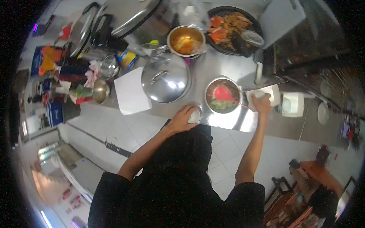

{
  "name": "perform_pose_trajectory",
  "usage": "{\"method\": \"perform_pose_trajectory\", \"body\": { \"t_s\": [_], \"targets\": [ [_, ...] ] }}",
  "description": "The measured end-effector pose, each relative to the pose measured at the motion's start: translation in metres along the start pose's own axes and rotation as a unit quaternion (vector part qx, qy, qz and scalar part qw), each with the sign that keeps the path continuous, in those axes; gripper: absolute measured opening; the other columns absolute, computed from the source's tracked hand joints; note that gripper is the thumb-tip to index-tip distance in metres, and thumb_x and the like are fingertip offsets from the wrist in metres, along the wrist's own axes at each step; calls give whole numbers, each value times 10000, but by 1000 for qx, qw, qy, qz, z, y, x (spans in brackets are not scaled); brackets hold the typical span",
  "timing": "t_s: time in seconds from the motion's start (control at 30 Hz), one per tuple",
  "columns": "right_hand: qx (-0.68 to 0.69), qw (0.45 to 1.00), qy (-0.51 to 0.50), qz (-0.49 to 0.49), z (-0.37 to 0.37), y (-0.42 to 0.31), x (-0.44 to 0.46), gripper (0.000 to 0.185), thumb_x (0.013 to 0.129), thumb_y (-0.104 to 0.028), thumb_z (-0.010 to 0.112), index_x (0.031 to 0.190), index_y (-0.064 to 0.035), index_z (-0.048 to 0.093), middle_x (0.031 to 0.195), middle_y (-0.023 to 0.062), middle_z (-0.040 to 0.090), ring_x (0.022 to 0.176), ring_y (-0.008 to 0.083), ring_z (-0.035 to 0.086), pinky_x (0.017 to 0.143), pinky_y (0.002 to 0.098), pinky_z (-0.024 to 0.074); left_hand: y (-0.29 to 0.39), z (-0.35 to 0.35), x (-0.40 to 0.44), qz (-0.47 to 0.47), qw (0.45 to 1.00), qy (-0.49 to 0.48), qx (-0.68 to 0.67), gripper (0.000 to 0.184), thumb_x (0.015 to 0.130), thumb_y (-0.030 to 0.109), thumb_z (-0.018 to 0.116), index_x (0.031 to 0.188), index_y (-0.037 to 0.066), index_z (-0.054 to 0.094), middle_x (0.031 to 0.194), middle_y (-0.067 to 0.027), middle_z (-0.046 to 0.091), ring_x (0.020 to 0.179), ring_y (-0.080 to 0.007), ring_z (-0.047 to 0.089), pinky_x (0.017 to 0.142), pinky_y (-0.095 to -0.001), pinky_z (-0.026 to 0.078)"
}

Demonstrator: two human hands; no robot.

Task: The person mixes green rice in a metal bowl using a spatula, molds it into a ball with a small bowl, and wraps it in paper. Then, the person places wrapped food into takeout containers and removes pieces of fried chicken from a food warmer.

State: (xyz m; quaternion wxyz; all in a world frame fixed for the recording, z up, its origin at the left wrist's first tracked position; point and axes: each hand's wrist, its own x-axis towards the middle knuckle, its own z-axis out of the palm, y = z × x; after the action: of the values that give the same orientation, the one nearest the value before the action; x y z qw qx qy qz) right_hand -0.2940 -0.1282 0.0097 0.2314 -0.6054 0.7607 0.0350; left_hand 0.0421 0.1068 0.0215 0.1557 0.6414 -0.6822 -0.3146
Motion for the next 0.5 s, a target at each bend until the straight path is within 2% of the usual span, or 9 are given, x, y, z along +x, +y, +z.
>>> {"method": "perform_pose_trajectory", "body": {
  "t_s": [0.03, 0.17, 0.2, 0.23, 0.3, 0.37, 0.4, 0.47, 0.5],
  "targets": [
    [20, 1000, -8, -13, -1, -1, 1, 973, 757, -581, 729, 1412, 40, 364, 1192, 292, 630, 1134, 411, 615, 982, 470, 448, 8, -12, -5, -16, 998, 2, -69, 742, 750, 311, 821, 1366, 72, 486, 1381, -182, 488, 1282, -380, 474, 1076, -467, 403],
    [78, 990, -77, -90, 23, 22, 36, 908, 811, -602, 678, 1378, 60, 421, 1173, 308, 633, 1108, 435, 620, 979, 450, 457, -10, -41, -47, -56, 989, 80, -111, 671, 770, 291, 817, 1325, 56, 520, 1293, -190, 568, 1204, -360, 553, 1046, -441, 437],
    [55, 985, -71, -149, 28, 37, 50, 740, 899, -537, 617, 1301, 75, 513, 1171, 299, 636, 1102, 443, 614, 977, 455, 463, -20, -48, -59, -90, 978, 121, -142, 640, 781, 272, 812, 1314, 54, 532, 1284, -191, 581, 1193, -332, 568, 1032, -422, 445],
    [47, 984, -71, -154, 20, 30, 40, 740, 899, -537, 617, 1301, 75, 513, 1171, 299, 636, 1102, 443, 614, 977, 455, 463, -32, -55, -71, -125, 963, 163, -173, 609, 792, 253, 807, 1303, 52, 545, 1275, -192, 593, 1182, -304, 583, 1018, -403, 454],
    [41, 925, 265, -270, 8, 19, -3, 535, 973, -424, 567, 1118, 88, 619, 1005, 235, 688, 923, 361, 658, 850, 434, 501, -65, -58, -98, -191, 918, 270, -217, 527, 840, 189, 763, 1304, 54, 553, 1260, -164, 608, 1128, -254, 601, 961, -378, 477],
    [268, 917, 272, -115, 7, -12, -67, 417, 1008, -328, 543, 855, 50, 630, 755, 121, 650, 679, 208, 573, 636, 353, 471, -92, -74, -118, -277, 849, 366, -263, 455, 928, 244, 668, 1285, -7, 540, 1224, -173, 621, 1096, -257, 606, 966, -375, 470],
    [389, 878, 270, -76, 22, -21, -94, 446, 1019, -313, 536, 691, -12, 534, 616, 37, 537, 591, 89, 426, 506, 271, 342, -112, -79, -127, -279, 842, 378, -265, 455, 928, 244, 668, 1285, -7, 540, 1224, -173, 621, 1096, -257, 606, 966, -375, 470],
    [516, 844, 135, 58, 71, -17, -124, 436, 1000, -449, 526, 829, -48, 530, 619, 15, 522, 553, 75, 474, 458, 237, 336, -165, -81, -135, -321, 729, 536, -280, 448, 994, 322, 563, 1266, -34, 545, 1194, -177, 632, 1108, -253, 594, 994, -363, 437],
    [544, 822, 72, 149, 88, -38, -150, 450, 987, -497, 525, 916, -53, 540, 639, 22, 537, 546, 89, 504, 451, 235, 354, -193, -82, -132, -316, 722, 548, -279, 448, 994, 322, 563, 1266, -34, 545, 1194, -177, 632, 1108, -253, 594, 994, -363, 437]
  ]
}}
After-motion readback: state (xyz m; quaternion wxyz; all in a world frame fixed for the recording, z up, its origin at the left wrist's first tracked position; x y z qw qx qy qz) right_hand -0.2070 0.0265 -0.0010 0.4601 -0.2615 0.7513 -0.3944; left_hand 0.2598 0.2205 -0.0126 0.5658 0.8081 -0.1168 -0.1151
